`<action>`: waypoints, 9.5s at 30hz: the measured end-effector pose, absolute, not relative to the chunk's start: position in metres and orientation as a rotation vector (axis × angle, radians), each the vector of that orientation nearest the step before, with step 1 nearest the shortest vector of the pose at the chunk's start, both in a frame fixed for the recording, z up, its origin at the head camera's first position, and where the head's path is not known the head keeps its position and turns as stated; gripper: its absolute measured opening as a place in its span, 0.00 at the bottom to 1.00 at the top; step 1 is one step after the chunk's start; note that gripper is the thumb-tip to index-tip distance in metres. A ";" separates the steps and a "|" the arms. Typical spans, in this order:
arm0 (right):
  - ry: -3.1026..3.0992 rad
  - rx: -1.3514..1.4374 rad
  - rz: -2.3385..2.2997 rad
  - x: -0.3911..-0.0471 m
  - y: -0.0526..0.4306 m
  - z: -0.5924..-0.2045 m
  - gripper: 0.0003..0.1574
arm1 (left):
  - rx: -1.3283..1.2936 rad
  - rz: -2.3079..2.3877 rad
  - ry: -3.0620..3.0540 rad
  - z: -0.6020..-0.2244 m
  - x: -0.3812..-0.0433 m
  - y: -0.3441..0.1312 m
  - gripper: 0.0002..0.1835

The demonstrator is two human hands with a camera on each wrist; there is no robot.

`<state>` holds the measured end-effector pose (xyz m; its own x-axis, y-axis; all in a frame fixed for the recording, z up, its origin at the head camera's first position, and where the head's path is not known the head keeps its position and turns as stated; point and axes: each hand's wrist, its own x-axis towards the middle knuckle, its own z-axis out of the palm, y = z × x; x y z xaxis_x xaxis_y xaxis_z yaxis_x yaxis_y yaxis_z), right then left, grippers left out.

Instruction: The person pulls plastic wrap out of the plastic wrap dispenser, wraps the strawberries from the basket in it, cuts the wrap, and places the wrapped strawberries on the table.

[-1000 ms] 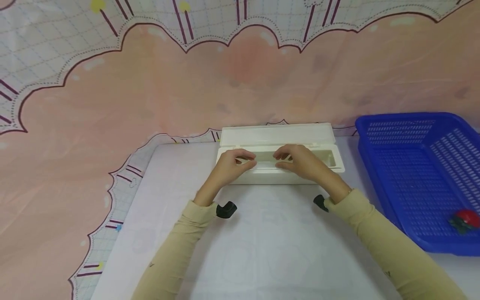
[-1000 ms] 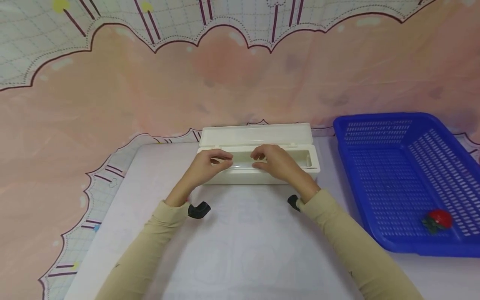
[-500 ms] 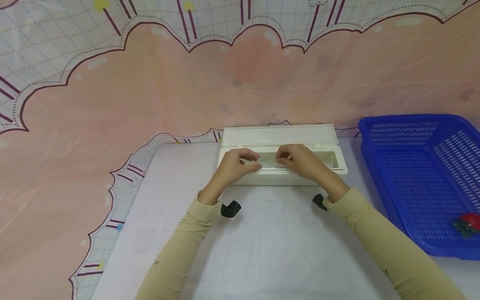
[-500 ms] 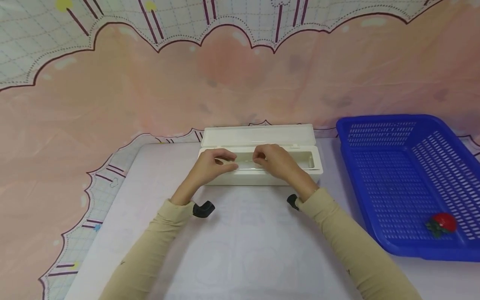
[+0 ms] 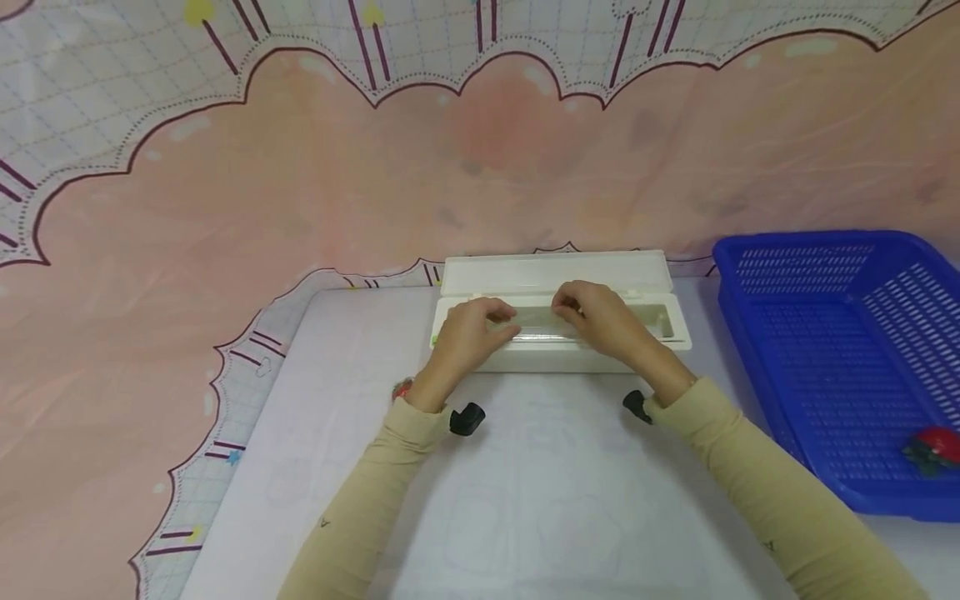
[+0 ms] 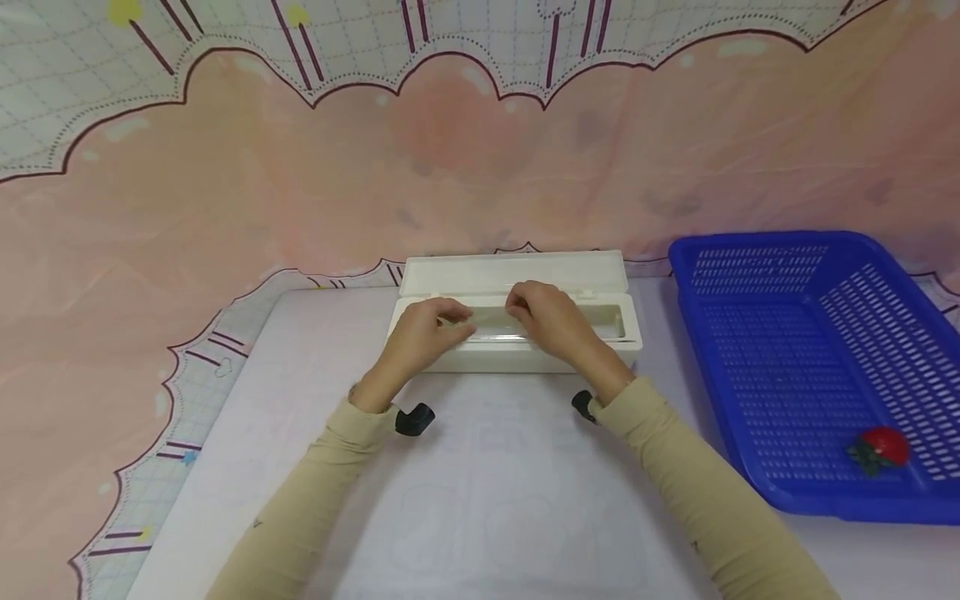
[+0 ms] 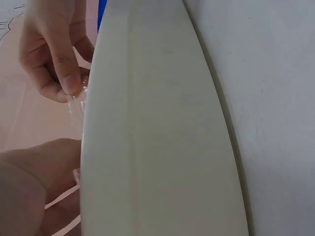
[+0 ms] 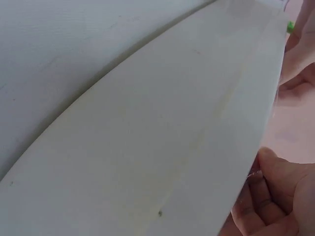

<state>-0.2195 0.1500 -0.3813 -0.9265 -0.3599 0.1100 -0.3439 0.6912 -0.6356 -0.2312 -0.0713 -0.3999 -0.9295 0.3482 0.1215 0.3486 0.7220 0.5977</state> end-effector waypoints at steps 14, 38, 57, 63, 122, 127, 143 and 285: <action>2.853 -0.641 -1.033 -0.216 0.151 -0.381 0.07 | -0.632 -0.964 -2.828 -0.402 -0.232 -0.086 0.10; 3.094 -0.374 -0.858 -0.202 0.199 -0.384 0.07 | -0.676 -1.239 -2.773 -0.391 -0.238 -0.099 0.10; 3.018 -0.241 -1.072 -0.199 0.235 -0.334 0.13 | -0.712 -1.147 -2.777 -0.375 -0.238 -0.110 0.10; 2.926 -0.167 -1.192 -0.198 0.239 -0.327 0.14 | -0.756 -1.085 -2.826 -0.374 -0.240 -0.118 0.10; 2.878 -0.179 -1.704 -0.188 0.244 -0.284 0.15 | -0.684 -1.461 -2.283 -0.301 -0.231 -0.121 0.09; 2.866 -0.241 -1.793 -0.185 0.243 -0.280 0.17 | -0.682 -1.467 -2.277 -0.294 -0.229 -0.121 0.08; 2.844 -0.310 -1.959 -0.179 0.242 -0.263 0.11 | -0.773 -1.405 -2.172 -0.276 -0.222 -0.121 0.07; 1.771 -1.261 -1.299 -0.068 0.250 -0.368 0.10 | -1.825 -1.373 -2.837 -0.370 -0.085 -0.158 0.04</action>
<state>-0.0680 0.2501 -0.3679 -0.3689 -0.9272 0.0651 -0.3402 0.0695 -0.9378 -0.0846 -0.1582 -0.3704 -0.4057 0.9138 -0.0192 0.5520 0.2617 0.7917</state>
